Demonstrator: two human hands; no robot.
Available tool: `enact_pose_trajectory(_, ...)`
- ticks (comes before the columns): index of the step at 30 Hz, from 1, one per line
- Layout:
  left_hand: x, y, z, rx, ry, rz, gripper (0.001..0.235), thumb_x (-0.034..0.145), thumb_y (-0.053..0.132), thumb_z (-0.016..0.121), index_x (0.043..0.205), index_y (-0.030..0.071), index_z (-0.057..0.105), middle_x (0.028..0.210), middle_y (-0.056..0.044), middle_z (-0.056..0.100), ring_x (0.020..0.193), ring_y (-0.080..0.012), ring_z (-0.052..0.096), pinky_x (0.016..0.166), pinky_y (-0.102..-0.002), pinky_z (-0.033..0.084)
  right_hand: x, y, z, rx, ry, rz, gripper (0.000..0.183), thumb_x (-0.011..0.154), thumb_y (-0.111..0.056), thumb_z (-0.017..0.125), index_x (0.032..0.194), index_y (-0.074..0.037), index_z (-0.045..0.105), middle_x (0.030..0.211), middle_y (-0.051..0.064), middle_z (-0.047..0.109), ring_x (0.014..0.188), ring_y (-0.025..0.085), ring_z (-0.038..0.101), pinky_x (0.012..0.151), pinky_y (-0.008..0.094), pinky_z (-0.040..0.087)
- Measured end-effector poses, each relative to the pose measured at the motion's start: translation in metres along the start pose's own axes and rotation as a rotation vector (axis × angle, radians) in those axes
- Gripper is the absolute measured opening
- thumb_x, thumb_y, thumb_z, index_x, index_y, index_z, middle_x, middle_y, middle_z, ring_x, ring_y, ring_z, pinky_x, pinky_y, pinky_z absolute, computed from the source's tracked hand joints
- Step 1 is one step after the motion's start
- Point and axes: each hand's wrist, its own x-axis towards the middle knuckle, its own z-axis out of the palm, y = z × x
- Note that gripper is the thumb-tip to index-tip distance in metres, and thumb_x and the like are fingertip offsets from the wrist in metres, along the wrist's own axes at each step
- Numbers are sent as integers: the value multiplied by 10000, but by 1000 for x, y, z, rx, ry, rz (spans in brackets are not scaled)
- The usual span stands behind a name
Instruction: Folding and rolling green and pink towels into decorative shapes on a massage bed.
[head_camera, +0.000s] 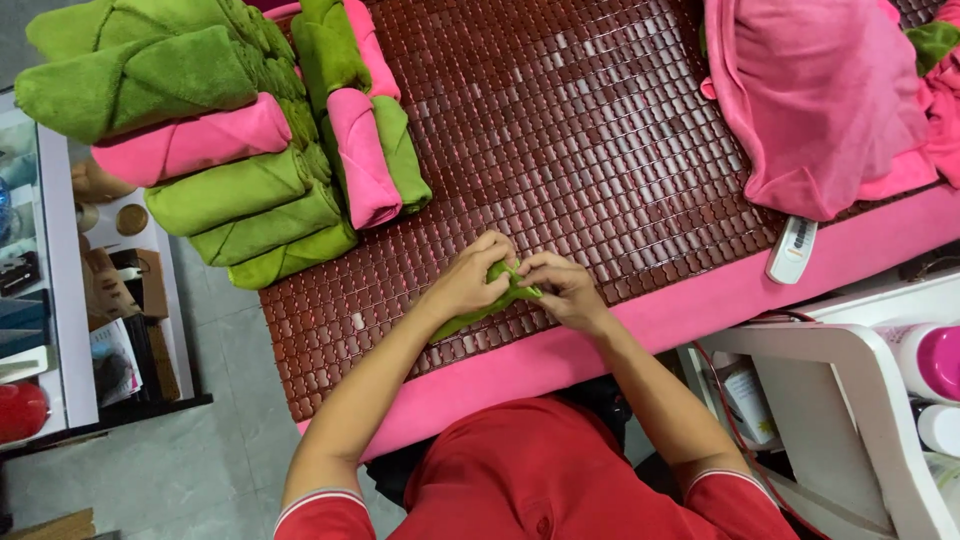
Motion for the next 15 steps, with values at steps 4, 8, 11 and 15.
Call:
enact_pose_trajectory(4,-4,-3,9,31,40,25,120,839,132,643,957,126,622,1168,-120,614,1104,-391,664,951,-500,549,-2,15,-8,133,-43,73,129,869,94,774,977,23,791,1031,190,772,481,134,627,470,299,522)
enact_pose_trajectory(8,-7,8,4,25,81,94,99,932,73,545,1005,81,612,1185,-156,596,1129,-431,641,980,-516,532,5,18,-7,114,-49,155,126,911,108,701,973,27,776,711,113,695,402,106,581,401,262,462)
enact_pose_trajectory(11,-9,13,1,3,123,132,104,980,23,519,1029,58,603,1176,-177,588,1123,-464,634,974,-530,531,10,14,0,89,12,211,173,893,124,697,1006,19,776,485,50,602,395,73,547,417,210,424)
enact_pose_trajectory(15,-10,4,4,-9,198,168,67,1003,-15,554,1020,38,591,1150,-183,583,1103,-478,641,957,-533,538,1,23,16,253,253,380,347,873,86,795,1118,-12,570,772,79,696,453,90,629,426,192,485)
